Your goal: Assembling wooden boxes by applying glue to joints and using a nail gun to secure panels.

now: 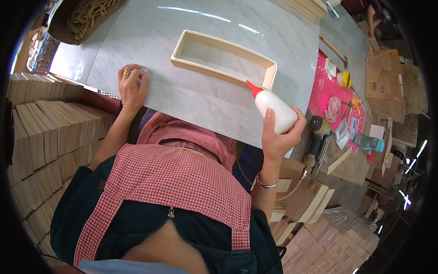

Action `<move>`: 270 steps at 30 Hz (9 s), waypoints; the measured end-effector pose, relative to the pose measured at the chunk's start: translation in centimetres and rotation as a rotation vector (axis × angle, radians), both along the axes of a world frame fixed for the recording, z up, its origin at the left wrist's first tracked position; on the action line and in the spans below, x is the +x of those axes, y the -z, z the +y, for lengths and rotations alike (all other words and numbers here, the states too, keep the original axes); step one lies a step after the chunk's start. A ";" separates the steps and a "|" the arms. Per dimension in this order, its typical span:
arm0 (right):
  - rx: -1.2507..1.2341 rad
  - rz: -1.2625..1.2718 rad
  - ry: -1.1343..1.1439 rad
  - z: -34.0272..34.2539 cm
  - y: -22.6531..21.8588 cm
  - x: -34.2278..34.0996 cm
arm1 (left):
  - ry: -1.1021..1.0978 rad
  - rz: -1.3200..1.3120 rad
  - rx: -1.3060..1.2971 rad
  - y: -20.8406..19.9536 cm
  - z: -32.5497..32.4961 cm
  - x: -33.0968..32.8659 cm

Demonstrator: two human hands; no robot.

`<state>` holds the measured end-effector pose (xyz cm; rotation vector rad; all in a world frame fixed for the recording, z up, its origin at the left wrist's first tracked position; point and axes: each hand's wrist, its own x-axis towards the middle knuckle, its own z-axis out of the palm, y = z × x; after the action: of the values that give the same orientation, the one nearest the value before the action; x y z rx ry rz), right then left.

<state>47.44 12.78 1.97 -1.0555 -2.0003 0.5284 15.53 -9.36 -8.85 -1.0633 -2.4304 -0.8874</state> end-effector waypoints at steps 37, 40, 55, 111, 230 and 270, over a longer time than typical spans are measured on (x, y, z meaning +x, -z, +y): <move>-0.210 -0.330 0.595 33.4 6.7 8.4 | -0.034 -0.102 -0.072 0.4 0.4 0.3; -0.290 -0.540 0.493 32.1 5.6 9.6 | 0.008 -0.054 -0.126 1.9 -0.8 -1.3; -0.498 -0.449 1.335 -3.8 17.1 41.7 | 0.011 -0.092 -0.100 2.4 -0.3 -2.6; 0.065 -0.611 -0.845 13.1 -3.3 -5.9 | 0.209 -0.392 -0.039 -5.2 6.4 -0.2; 0.086 -0.307 -0.103 6.6 2.5 8.1 | 0.974 -0.005 -0.188 -5.8 21.9 10.9; -0.082 -0.763 0.340 14.1 5.6 21.8 | 0.941 0.063 -0.100 -5.5 21.9 11.1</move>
<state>69.20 26.84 -3.64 -1.7978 -2.3563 0.0057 26.61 12.55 -3.37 -2.2936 -1.8683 -0.9410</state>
